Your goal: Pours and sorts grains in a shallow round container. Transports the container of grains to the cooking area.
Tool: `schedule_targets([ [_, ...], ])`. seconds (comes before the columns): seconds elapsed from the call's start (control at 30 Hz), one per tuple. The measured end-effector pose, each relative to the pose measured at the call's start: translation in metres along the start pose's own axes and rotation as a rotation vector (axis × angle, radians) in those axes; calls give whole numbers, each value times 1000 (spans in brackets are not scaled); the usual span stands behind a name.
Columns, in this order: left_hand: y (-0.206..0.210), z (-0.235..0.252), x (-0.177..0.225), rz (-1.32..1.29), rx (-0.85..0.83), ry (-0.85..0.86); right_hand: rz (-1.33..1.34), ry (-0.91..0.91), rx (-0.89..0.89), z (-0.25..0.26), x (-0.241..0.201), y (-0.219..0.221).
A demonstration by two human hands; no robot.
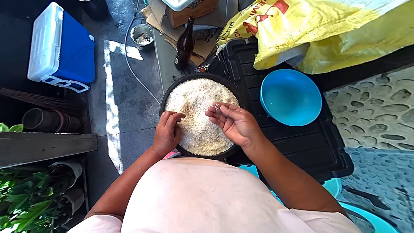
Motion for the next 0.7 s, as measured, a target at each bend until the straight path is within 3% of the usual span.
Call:
schedule_targets([
  [0.2, 1, 0, 1, 19, -7, -5, 99, 73, 25, -19, 24, -22],
  [0.7, 2, -1, 1, 42, -14, -16, 57, 83, 25, -26, 29, -24],
])
Point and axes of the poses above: each hand's wrist, its own z-axis towards the middle knuckle, its own y-axis out of the palm, x = y × z, the point moved 10 cm from there along z, towards the middle knuckle, and after that the axes turned 2 degrees about y, right-handed, at the moved point
